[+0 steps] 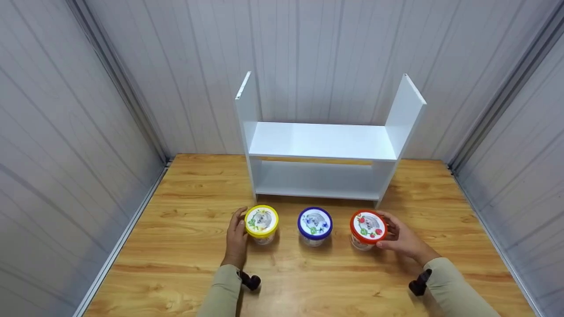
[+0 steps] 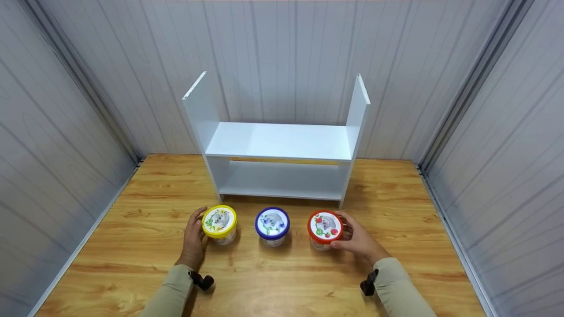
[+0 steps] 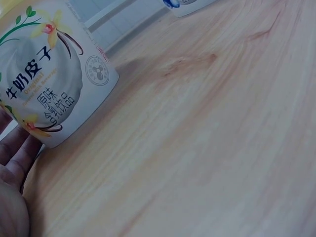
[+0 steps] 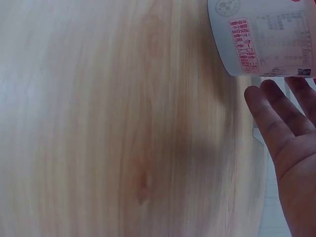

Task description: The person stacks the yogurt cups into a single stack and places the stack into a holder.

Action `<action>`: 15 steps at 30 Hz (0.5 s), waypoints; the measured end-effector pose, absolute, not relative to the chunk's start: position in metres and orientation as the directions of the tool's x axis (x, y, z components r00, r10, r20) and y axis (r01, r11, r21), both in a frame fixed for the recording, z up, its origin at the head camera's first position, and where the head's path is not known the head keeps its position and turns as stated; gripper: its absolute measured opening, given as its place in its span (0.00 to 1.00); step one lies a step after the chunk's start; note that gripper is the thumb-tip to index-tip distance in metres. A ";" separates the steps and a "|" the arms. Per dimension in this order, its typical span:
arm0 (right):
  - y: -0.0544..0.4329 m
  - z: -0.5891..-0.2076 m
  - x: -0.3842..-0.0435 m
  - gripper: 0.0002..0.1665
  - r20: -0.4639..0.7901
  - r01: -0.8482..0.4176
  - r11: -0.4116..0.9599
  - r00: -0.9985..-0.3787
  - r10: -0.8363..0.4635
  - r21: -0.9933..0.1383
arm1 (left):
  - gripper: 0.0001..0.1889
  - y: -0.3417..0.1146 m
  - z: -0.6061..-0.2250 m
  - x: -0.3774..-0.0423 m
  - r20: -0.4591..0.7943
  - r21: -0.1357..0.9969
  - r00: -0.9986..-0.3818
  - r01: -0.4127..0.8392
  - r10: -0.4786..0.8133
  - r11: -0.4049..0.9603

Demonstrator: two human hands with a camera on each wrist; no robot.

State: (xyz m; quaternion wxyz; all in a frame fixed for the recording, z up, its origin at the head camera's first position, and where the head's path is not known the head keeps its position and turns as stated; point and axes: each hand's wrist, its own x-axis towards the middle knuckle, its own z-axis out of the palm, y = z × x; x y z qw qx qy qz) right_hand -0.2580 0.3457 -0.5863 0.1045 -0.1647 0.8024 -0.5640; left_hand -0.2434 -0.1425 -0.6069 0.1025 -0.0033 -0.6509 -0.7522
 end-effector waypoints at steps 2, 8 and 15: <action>0.345 -0.586 -0.257 0.54 0.012 -0.132 0.292 -0.926 -0.378 -0.947 | 0.22 -0.143 -0.607 -0.244 0.140 0.979 -0.979 0.160 -0.151 -0.128; 0.342 -0.585 -0.257 0.53 0.034 -0.135 0.245 -0.926 -0.376 -0.960 | 0.22 -0.143 -0.608 -0.244 0.139 0.977 -0.980 0.160 -0.144 -0.141; 0.340 -0.582 -0.256 0.52 0.058 -0.162 0.253 -0.925 -0.375 -0.954 | 0.21 -0.143 -0.609 -0.244 0.147 0.977 -0.978 0.167 -0.150 -0.134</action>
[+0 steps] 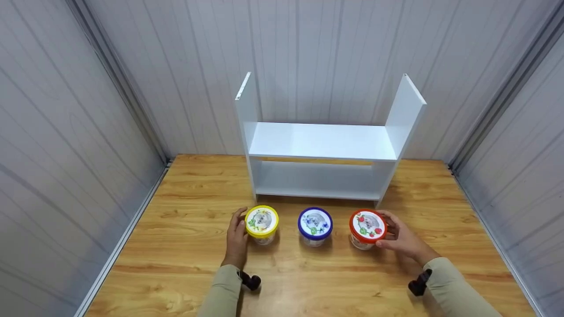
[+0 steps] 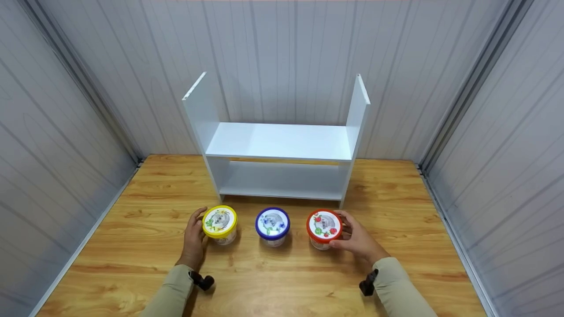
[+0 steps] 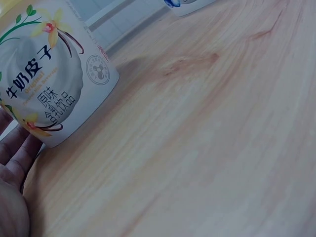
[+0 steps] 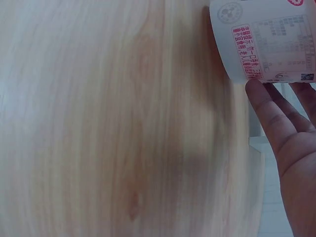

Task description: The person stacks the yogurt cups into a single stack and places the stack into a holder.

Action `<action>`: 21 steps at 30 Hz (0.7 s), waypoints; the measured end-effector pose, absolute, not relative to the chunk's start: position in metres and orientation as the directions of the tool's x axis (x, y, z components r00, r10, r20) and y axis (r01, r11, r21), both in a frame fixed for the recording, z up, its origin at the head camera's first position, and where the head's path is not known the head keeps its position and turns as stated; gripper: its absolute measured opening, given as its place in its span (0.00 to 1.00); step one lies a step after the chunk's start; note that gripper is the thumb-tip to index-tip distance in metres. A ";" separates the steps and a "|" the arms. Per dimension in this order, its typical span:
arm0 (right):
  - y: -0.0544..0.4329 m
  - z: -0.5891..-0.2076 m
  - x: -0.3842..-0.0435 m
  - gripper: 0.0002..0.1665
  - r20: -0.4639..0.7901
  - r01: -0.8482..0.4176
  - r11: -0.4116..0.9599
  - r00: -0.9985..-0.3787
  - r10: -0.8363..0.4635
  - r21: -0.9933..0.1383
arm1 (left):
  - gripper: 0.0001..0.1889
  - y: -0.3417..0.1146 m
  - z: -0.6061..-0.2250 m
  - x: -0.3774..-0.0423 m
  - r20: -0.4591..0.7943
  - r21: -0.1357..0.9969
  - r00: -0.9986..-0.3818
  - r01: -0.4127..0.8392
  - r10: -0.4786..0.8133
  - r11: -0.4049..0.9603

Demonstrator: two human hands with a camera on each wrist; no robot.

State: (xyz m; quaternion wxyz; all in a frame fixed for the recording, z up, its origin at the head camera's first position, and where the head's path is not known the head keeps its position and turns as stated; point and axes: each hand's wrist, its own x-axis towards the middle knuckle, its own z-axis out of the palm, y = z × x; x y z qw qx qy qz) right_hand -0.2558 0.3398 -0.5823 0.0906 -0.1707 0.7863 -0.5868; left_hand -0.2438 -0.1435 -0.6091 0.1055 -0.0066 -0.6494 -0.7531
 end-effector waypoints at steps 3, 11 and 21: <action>0.338 -0.580 -0.256 0.51 0.081 -0.178 0.223 -0.919 -0.385 -0.958 | 0.21 -0.144 -0.609 -0.244 0.149 0.976 -0.977 0.170 -0.150 -0.138; 0.337 -0.577 -0.257 0.50 0.103 -0.190 0.195 -0.917 -0.386 -0.962 | 0.22 -0.144 -0.613 -0.247 0.158 0.971 -0.977 0.180 -0.143 -0.156; 0.333 -0.567 -0.260 0.50 0.122 -0.201 0.187 -0.924 -0.363 -0.962 | 0.21 -0.145 -0.637 -0.259 0.167 0.977 -0.969 0.188 -0.184 -0.101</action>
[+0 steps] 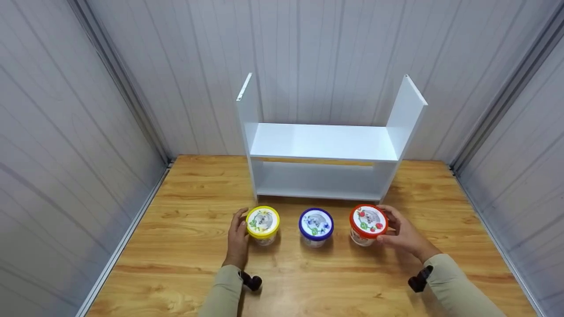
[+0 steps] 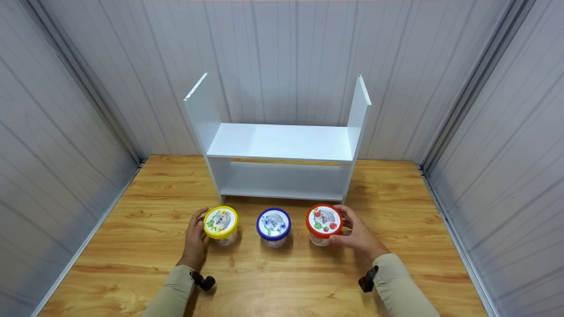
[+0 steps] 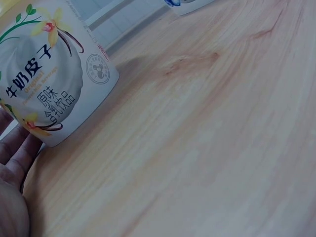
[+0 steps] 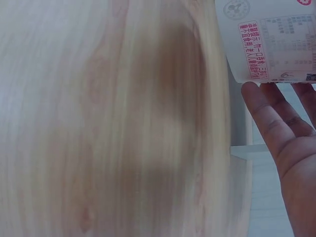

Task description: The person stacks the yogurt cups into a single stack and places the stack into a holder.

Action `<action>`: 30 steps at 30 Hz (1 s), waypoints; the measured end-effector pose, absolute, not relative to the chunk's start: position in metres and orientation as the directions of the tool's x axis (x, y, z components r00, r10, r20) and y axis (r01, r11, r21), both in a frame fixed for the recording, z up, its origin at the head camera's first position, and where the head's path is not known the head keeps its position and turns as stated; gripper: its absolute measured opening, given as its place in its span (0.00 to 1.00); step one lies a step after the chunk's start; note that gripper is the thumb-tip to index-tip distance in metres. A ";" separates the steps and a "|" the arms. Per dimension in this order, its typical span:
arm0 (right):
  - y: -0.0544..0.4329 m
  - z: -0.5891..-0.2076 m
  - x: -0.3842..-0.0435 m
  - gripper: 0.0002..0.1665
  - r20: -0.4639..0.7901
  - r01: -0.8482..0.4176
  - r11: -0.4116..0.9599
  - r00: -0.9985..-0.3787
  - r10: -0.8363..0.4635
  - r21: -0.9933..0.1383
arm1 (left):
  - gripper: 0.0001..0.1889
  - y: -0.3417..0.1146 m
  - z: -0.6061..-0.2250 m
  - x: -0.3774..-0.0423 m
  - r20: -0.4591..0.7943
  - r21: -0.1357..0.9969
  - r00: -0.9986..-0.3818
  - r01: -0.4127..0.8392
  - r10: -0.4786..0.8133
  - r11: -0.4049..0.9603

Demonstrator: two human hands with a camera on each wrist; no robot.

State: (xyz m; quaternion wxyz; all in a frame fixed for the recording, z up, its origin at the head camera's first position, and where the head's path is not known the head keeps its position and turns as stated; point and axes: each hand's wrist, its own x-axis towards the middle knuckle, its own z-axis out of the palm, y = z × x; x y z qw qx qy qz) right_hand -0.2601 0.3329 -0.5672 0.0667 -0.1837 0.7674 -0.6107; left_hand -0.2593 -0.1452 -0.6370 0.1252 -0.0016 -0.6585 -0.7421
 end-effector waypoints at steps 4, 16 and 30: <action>0.331 -0.561 -0.262 0.50 0.141 -0.219 0.184 -0.921 -0.363 -0.958 | 0.21 -0.145 -0.630 -0.255 0.177 0.973 -0.969 0.198 -0.172 -0.116; 0.323 -0.549 -0.267 0.50 0.160 -0.242 0.173 -0.907 -0.389 -0.955 | 0.20 -0.143 -0.608 -0.242 0.138 0.979 -0.980 0.157 -0.146 -0.133; 0.312 -0.537 -0.279 0.49 0.199 -0.283 0.154 -0.890 -0.411 -0.947 | 0.20 -0.144 -0.607 -0.242 0.113 0.980 -0.983 0.133 -0.142 -0.147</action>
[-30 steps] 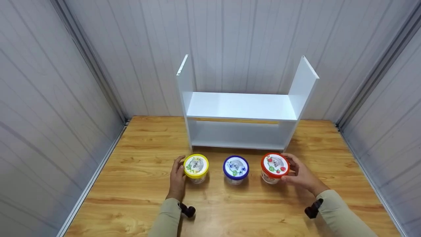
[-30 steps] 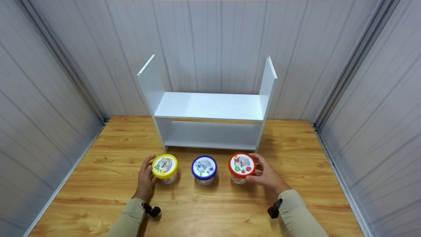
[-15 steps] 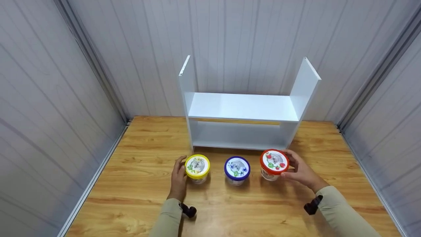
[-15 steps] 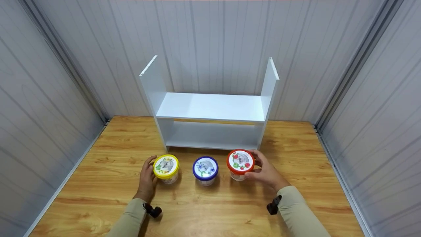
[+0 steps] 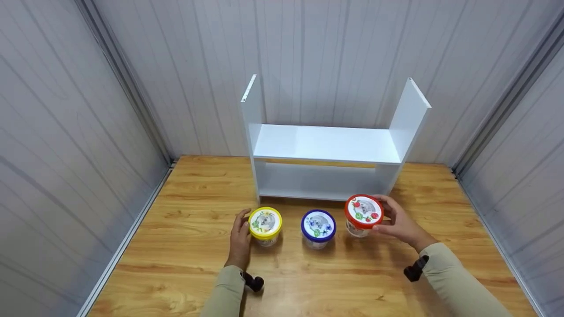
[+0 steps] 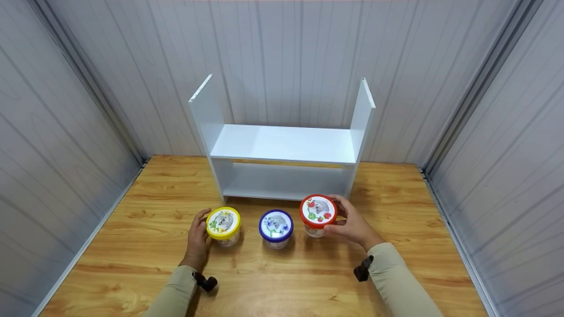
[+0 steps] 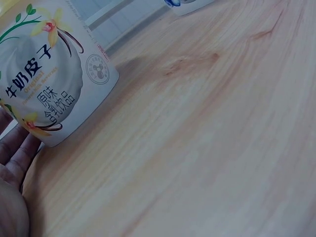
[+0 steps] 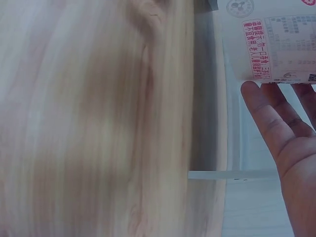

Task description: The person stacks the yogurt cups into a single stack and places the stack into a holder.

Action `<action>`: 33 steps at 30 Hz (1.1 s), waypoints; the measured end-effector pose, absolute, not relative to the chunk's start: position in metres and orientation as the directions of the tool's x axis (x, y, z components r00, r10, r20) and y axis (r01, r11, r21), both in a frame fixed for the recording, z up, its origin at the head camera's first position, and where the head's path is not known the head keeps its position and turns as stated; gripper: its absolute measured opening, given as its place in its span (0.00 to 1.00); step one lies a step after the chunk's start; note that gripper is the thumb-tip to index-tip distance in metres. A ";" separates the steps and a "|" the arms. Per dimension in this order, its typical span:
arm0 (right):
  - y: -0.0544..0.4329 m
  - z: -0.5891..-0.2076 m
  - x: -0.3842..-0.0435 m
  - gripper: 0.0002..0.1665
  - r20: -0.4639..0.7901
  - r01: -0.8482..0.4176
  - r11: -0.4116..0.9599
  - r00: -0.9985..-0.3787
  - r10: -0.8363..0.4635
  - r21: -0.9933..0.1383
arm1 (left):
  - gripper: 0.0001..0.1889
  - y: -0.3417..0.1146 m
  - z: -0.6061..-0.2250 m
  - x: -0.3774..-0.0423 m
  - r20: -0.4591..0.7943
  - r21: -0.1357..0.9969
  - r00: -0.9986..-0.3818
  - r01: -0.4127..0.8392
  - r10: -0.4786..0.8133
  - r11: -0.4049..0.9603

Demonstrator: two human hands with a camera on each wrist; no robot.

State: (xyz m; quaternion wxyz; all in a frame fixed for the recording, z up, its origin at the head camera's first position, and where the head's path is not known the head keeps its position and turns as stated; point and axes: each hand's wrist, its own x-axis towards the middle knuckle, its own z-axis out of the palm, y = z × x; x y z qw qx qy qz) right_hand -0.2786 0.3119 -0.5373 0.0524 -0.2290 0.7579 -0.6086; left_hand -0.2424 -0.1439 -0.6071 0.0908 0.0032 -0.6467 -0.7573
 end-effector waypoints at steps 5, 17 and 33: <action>0.308 -0.533 -0.281 0.49 0.194 -0.280 0.156 -0.888 -0.417 -0.947 | 0.20 -0.145 -0.610 -0.244 0.121 0.983 -0.981 0.140 -0.149 -0.123; 0.292 -0.522 -0.288 0.50 0.175 -0.280 0.208 -0.894 -0.413 -0.937 | 0.21 -0.145 -0.636 -0.257 0.182 0.960 -0.973 0.207 -0.141 -0.188; 0.276 -0.508 -0.295 0.50 0.152 -0.271 0.254 -0.901 -0.406 -0.929 | 0.22 -0.144 -0.639 -0.257 0.235 0.942 -0.966 0.254 -0.111 -0.221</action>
